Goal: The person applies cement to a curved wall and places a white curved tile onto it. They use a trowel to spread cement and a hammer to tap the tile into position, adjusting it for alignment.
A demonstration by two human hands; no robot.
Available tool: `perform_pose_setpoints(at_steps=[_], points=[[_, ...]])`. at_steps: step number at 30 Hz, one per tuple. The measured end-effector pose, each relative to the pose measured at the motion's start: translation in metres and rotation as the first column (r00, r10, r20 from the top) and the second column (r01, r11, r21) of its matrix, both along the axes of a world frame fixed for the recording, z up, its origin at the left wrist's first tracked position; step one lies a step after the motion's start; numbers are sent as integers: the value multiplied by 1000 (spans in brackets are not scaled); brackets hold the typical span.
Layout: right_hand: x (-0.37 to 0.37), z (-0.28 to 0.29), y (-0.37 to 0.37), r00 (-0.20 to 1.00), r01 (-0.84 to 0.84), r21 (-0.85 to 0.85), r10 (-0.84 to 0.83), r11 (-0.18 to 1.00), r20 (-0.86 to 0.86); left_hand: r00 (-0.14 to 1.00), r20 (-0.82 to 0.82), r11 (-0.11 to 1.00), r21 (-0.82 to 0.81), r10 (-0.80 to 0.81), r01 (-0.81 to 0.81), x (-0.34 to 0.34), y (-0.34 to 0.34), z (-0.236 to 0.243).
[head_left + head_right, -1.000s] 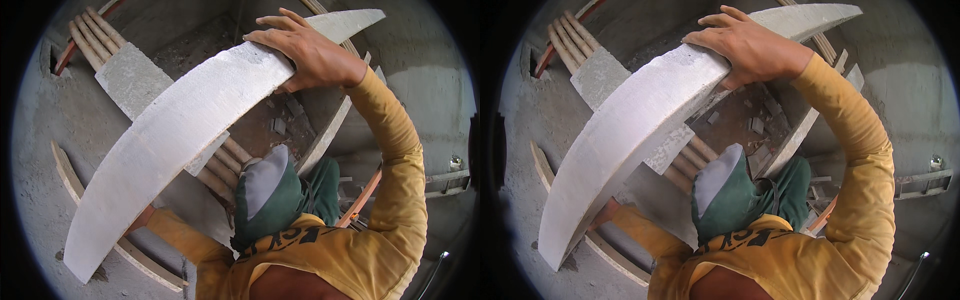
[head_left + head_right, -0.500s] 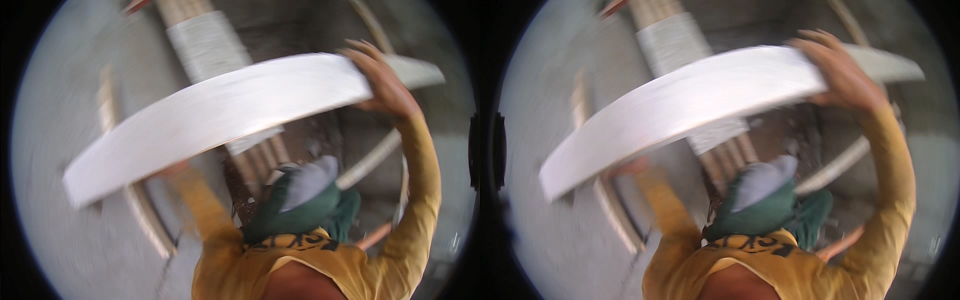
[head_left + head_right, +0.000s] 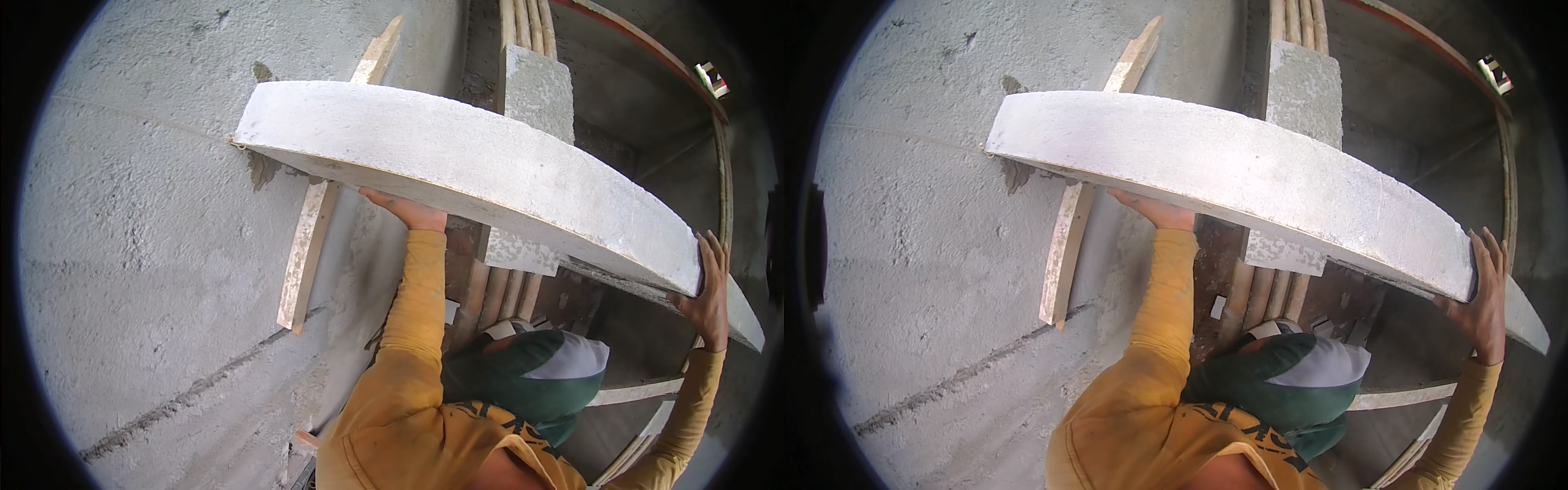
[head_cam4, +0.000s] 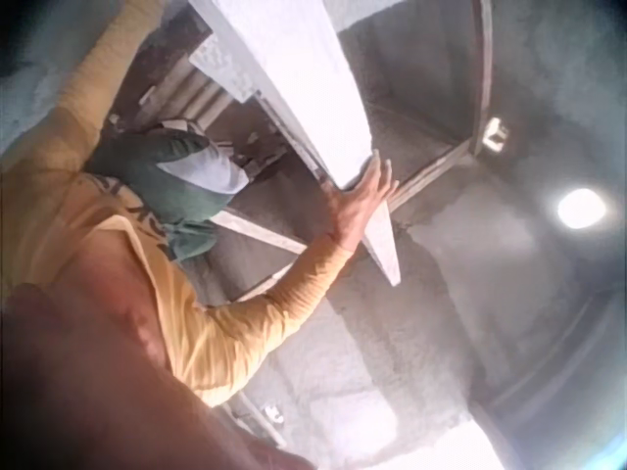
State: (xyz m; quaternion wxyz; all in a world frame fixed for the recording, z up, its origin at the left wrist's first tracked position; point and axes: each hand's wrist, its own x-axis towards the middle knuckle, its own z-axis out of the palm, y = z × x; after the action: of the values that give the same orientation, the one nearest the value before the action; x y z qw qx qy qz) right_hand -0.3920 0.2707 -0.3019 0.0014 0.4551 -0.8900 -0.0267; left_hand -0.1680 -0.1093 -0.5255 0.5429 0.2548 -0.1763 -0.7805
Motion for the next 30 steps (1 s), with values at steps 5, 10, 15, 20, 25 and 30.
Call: perform_pose_setpoints(at_steps=[5,10,15,20,25,30], points=[[3,0,-8,995,-58,15,59,998,-81,998,55,1000,2,-2,2,-1,0,3],[4,-1,-8,995,-48,2,48,999,-85,999,-19,996,-72,-46,45,1,-1,-1],[4,-2,-8,994,-89,-48,86,995,-69,999,50,1000,-4,-12,12,1,-7,-15],[6,-2,-9,995,-62,-39,59,997,-85,934,309,969,219,-178,112,39,28,-8],[6,-2,-10,997,-56,-57,53,997,-64,756,572,363,-810,318,461,80,70,82],[4,-2,-12,997,-72,-73,70,995,-31,742,337,-441,-636,579,633,18,36,203]])
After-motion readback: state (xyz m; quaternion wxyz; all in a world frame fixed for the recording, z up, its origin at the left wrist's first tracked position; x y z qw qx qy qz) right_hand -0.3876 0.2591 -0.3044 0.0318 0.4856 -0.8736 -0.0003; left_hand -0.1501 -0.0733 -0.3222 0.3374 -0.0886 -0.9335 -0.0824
